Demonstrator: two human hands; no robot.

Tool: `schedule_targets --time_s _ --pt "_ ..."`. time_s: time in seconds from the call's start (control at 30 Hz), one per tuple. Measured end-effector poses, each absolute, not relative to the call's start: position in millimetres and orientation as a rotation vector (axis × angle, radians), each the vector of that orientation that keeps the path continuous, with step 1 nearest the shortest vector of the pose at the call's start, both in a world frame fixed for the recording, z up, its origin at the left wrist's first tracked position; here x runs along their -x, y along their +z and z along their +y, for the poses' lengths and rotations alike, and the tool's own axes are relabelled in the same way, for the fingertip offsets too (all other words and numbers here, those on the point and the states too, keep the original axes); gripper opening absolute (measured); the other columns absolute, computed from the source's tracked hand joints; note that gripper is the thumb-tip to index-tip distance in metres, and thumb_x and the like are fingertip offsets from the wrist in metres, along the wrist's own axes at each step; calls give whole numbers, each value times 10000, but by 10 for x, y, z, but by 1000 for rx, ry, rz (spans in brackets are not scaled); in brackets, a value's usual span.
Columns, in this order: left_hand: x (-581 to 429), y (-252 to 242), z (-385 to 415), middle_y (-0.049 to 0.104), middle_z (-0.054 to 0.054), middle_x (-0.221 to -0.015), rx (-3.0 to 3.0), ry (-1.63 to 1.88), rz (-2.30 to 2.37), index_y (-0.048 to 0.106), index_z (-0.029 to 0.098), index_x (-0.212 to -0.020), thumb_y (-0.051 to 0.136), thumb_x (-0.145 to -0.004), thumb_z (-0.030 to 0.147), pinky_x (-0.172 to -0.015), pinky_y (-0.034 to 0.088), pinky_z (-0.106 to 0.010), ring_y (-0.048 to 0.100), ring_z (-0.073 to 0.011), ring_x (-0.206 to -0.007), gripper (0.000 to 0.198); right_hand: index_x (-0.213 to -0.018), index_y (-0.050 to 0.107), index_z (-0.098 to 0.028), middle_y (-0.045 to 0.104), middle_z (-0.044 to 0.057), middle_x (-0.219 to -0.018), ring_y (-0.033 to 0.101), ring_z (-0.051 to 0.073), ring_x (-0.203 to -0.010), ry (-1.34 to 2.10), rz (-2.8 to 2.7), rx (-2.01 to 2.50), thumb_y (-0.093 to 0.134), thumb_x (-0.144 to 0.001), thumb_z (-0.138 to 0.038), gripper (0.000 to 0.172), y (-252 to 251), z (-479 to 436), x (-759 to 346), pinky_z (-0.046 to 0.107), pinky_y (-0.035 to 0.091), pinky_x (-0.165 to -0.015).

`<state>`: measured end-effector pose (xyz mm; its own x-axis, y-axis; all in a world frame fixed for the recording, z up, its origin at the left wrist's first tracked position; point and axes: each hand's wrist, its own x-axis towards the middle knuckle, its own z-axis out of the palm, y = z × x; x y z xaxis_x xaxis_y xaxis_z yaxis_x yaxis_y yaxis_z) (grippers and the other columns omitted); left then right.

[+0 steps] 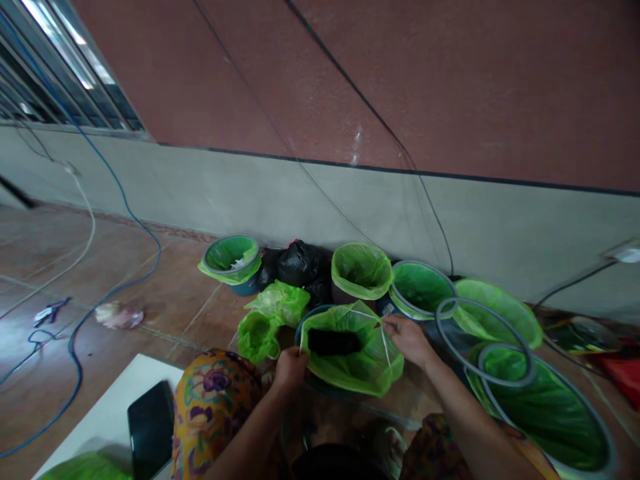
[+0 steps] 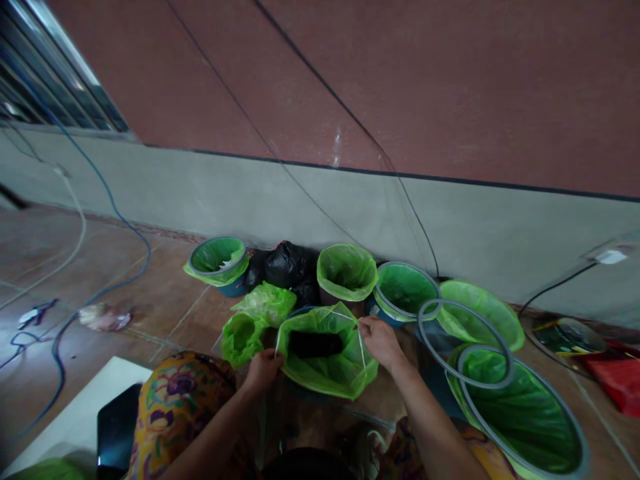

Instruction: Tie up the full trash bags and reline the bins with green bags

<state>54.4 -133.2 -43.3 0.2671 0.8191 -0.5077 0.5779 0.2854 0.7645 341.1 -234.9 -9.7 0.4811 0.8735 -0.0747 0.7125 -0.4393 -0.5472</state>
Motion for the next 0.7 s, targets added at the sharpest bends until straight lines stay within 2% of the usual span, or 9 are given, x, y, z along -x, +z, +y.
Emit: schedule_targets --time_s 0.13,0.27,0.4,0.57,0.7 --pt "-523 -250 -1257 519 36 -490 -1534 351 1370 607 172 -599 547 -804 250 -490 315 -200 473 -97 -478 227 -853 756 -229 743 64 -965 672 235 -899 526 -1132 2193 496 -794 -308 278 -21 -2329 -3394 351 490 -840" --pt "-520 -53 -1145 510 36 -519 -1644 447 1271 659 174 -645 537 -818 338 -503 318 -210 441 -100 -498 268 -849 757 -210 752 75 -931 679 244 -881 539 -1044 2056 532 -773 -381 293 47 -2285 -3391 359 494 -825" --pt "-558 125 -1040 613 1 -661 -1657 585 1145 711 170 -697 598 -785 370 -593 403 -224 531 -126 -625 246 -832 759 -192 753 81 -900 679 242 -826 519 -1025 1931 563 -755 -417 308 196 -2202 -3364 365 503 -796" --pt "-682 400 -1011 649 -32 -772 -1588 732 962 729 176 -697 670 -744 386 -699 462 -239 583 -150 -765 223 -800 758 -198 761 70 -861 680 235 -845 498 -902 1720 637 -708 -419 268 571 -2068 -3219 363 508 -829" --pt "-821 630 -1075 690 -69 -987 -1497 766 798 750 183 -725 730 -695 405 -799 485 -277 614 -179 -888 225 -839 752 -192 758 65 -877 672 209 -834 552 -885 1588 661 -712 -431 286 881 -1975 -3023 346 506 -810"
